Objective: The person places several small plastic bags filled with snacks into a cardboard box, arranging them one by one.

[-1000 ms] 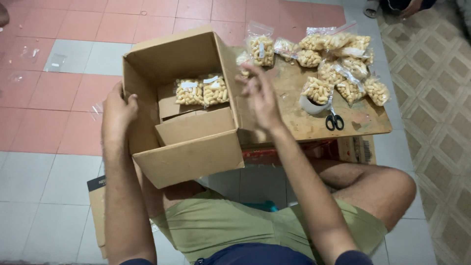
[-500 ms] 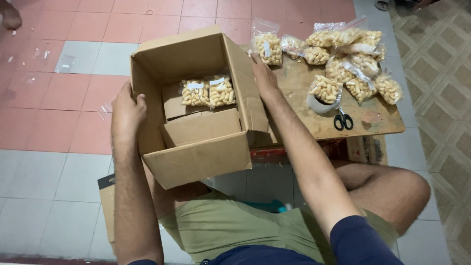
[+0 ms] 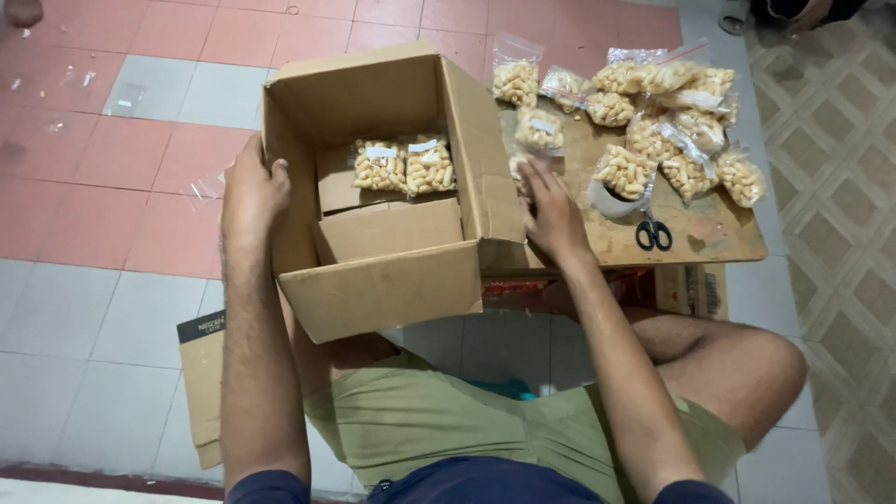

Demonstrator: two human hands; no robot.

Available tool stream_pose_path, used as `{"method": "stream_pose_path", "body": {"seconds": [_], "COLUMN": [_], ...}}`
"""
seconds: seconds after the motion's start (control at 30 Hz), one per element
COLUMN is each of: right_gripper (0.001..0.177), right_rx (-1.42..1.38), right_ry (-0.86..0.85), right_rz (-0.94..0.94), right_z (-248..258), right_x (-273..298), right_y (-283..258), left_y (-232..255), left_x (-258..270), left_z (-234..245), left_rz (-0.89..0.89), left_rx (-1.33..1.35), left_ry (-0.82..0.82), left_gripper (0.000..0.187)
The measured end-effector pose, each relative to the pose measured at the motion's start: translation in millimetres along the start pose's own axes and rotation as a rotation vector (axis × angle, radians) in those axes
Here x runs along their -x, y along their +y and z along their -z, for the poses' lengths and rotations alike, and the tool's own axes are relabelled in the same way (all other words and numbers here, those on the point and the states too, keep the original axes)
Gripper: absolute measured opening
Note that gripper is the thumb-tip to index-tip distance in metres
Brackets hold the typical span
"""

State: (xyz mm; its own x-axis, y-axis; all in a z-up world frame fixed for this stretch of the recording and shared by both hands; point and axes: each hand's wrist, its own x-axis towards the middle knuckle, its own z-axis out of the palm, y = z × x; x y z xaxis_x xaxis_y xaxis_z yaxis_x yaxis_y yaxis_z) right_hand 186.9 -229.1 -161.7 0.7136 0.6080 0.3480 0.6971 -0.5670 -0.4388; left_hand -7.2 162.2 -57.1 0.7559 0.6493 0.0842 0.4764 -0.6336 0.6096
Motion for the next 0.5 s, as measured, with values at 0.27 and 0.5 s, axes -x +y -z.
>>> {"method": "stream_pose_path", "body": {"seconds": [0.27,0.5], "right_gripper": [0.048,0.044], "right_rx": [-0.635,-1.251], "right_ry": [0.293,0.43], "right_rz": [-0.373,-0.52], "right_z": [28.3,22.9], "right_x": [45.7,47.4], "right_y": [20.6,52.4], "left_y": [0.4,16.5], "left_x": [-5.7,2.7], "left_z": [0.8,0.1], "left_rz": [-0.031,-0.045], "left_rx": [0.025,0.064], "left_ry": [-0.021,-0.038], "left_gripper": [0.043,0.045]}}
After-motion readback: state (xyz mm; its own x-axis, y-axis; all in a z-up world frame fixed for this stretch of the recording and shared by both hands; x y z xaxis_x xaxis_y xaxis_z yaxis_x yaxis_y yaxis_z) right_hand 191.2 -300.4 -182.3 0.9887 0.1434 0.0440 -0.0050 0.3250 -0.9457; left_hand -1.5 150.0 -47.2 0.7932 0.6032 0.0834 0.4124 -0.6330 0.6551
